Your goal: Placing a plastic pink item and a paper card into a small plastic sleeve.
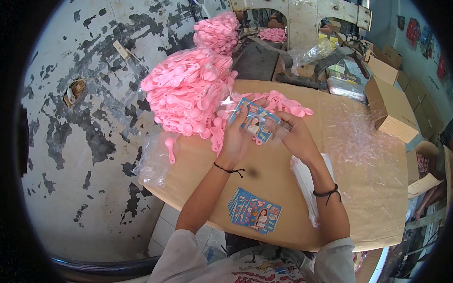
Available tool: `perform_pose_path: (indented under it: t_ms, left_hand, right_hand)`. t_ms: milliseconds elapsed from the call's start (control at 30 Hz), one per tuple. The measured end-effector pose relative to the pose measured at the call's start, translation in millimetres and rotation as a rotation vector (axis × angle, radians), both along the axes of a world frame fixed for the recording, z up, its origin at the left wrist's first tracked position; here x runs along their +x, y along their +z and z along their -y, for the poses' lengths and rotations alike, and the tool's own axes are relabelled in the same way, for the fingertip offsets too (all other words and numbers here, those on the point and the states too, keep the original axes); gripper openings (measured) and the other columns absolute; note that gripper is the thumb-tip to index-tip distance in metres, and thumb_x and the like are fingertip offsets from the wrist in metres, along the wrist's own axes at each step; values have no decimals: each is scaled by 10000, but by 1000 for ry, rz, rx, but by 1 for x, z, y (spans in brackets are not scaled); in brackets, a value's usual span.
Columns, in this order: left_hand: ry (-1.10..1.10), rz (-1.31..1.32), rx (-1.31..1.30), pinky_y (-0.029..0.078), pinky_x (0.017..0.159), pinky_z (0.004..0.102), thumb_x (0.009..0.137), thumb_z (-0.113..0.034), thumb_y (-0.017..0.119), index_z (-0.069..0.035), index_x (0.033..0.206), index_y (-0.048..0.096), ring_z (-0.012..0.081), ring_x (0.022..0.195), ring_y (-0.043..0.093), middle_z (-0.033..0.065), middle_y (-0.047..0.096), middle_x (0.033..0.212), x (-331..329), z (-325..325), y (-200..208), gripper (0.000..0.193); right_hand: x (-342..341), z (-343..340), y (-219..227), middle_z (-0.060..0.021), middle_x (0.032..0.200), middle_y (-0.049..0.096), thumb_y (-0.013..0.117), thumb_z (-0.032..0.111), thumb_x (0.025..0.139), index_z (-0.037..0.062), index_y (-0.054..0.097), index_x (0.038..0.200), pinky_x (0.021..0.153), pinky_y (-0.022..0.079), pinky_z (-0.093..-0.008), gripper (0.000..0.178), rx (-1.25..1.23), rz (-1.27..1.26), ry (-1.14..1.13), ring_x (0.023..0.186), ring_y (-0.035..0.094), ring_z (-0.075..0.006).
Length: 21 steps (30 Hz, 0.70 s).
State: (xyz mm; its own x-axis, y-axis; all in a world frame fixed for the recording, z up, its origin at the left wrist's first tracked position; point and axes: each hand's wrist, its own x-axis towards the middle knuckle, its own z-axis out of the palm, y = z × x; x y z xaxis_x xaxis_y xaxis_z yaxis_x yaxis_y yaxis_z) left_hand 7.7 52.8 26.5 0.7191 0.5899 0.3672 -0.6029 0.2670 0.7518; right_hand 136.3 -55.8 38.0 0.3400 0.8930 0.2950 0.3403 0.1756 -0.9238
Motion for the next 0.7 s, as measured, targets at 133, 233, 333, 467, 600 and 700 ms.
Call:
perform_pose_path:
  t_ms: [133, 233, 333, 467, 600, 700]
  left_hand:
    - [-85, 66, -79, 486, 937, 341, 970, -188, 545, -26, 1289, 478, 188, 1101, 586, 97, 592, 1212, -1, 8, -4, 364]
    - [-130, 54, 253, 476, 956, 348, 927, -147, 604, -39, 1280, 491, 185, 1134, 564, 88, 599, 1192, -3, 0, -8, 387]
    - [-157, 74, 85, 462, 996, 367, 898, -102, 630, -29, 1266, 496, 195, 1164, 549, 93, 592, 1218, -19, -22, -8, 398]
    - [2, 335, -112, 393, 1081, 433, 913, -56, 581, -18, 1259, 486, 233, 1226, 514, 130, 565, 1267, -29, -50, 6, 361]
    - [57, 290, -108, 376, 1092, 392, 911, -31, 589, 1, 1296, 444, 216, 1219, 515, 143, 553, 1285, -26, -53, -1, 413]
    - [62, 221, -19, 379, 1087, 379, 913, -36, 594, 1, 1318, 423, 225, 1213, 522, 158, 531, 1315, -17, -45, -3, 441]
  right_hand:
    - [-14, 5, 11, 19, 729, 586, 643, 163, 916, 45, 649, 882, 550, 391, -234, 123, 47, -194, 35, 632, 494, -52]
    - [-12, 8, 4, 7, 733, 586, 619, 188, 932, 37, 649, 886, 548, 403, -238, 161, -63, -118, -6, 631, 502, -62]
    - [-16, 8, 10, -14, 735, 599, 595, 224, 942, 26, 653, 909, 553, 423, -252, 209, -106, -130, 138, 637, 528, -85]
    - [1, -26, -12, -96, 785, 646, 610, 292, 920, 4, 630, 918, 582, 470, -316, 289, -307, 535, 118, 681, 621, -211]
    - [7, -69, -71, -193, 853, 648, 656, 251, 869, -41, 561, 1026, 622, 510, -402, 346, -284, 987, 89, 757, 655, -352]
    - [-4, -81, -88, -305, 872, 608, 697, 135, 788, -91, 401, 1128, 635, 514, -496, 504, -252, 941, -93, 821, 645, -435]
